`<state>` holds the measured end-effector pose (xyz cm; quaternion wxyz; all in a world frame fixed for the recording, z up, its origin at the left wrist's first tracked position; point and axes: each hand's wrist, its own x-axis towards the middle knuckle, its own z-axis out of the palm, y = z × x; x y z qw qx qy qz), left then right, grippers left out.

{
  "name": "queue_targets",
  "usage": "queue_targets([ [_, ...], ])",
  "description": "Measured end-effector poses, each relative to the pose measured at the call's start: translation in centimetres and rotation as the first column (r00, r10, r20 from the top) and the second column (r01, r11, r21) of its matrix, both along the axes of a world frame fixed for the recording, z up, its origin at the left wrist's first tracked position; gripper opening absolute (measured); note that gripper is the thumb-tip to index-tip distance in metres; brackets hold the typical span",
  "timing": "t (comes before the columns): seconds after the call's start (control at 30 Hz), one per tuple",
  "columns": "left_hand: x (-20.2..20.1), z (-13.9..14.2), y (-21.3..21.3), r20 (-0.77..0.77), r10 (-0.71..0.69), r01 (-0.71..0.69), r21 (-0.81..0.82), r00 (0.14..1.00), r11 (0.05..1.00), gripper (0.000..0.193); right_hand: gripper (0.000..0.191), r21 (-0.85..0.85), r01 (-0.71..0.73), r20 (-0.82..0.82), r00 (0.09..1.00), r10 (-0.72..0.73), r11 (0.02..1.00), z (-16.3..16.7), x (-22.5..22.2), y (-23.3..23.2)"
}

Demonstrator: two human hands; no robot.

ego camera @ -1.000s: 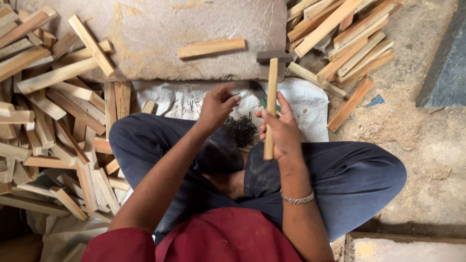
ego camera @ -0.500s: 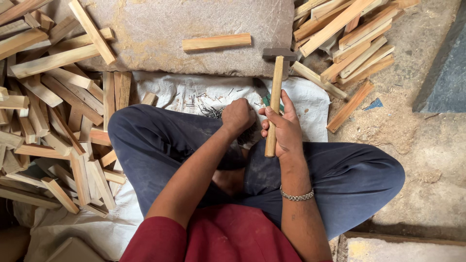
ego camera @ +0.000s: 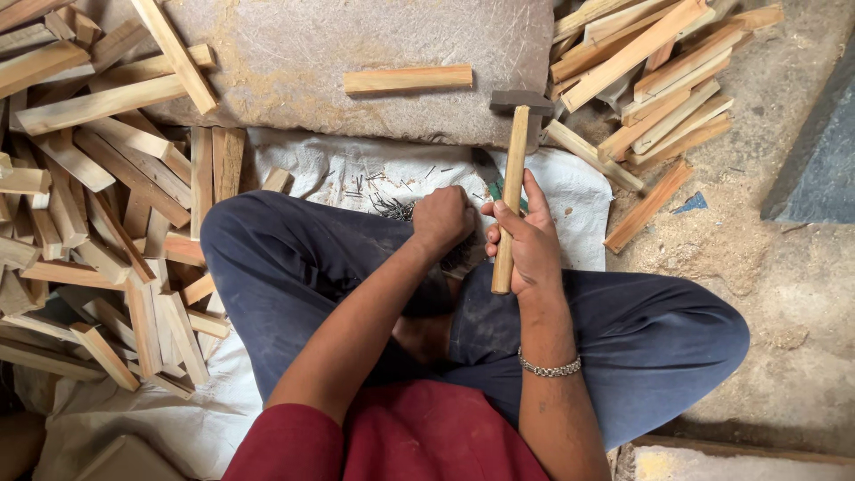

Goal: The person sits on the floor and repeatedly hammers nails into small wooden pieces placed on a stone slab. They pick up nails from a pile, position them on the wood, and strike them with a hammer, then move the finished pieces aside.

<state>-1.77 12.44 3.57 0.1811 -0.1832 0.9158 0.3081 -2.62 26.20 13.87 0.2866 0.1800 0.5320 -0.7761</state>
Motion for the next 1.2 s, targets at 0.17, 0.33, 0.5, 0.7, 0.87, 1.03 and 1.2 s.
queue_targets([
  [0.17,0.7,-0.2,-1.2,-0.085,0.022,-0.006,0.187,0.996,0.982,0.022,0.078,0.030,0.002,-0.037,0.999,-0.001,1.000,-0.1,0.2,0.0],
  [0.33,2.5,0.3,-3.5,-0.251,0.234,-0.073,0.522,0.939,0.850,0.017,0.074,0.512,-0.024,-0.275,0.942,0.191,0.858,-0.9,0.6,-1.1],
  [0.5,1.7,0.6,-6.0,0.055,0.479,-0.288,0.857,0.876,0.428,0.016,0.075,0.784,0.228,-0.572,0.626,0.529,0.578,-2.2,0.0,-2.9],
  [0.7,-1.4,2.2,-9.0,-0.110,0.481,-0.220,0.787,0.870,0.577,0.014,0.073,0.657,0.001,-0.395,0.852,0.343,0.754,-1.3,-0.1,-3.2],
  [0.87,-7.4,3.1,-10.7,-0.476,0.261,-0.069,0.383,0.840,0.921,0.005,0.078,0.071,0.013,-0.139,0.990,-0.003,0.997,0.0,0.3,-2.8],
  [1.03,-12.2,3.3,-10.8,-0.720,0.180,0.089,0.319,0.670,0.944,0.006,0.078,-0.046,0.032,-0.033,0.999,-0.034,0.998,0.2,0.2,-2.1],
  [1.2,-13.7,2.6,-10.8,-0.693,0.143,0.142,0.336,0.707,0.931,0.020,0.080,-0.068,0.069,0.023,0.997,-0.067,0.995,0.3,0.1,-2.1],
])
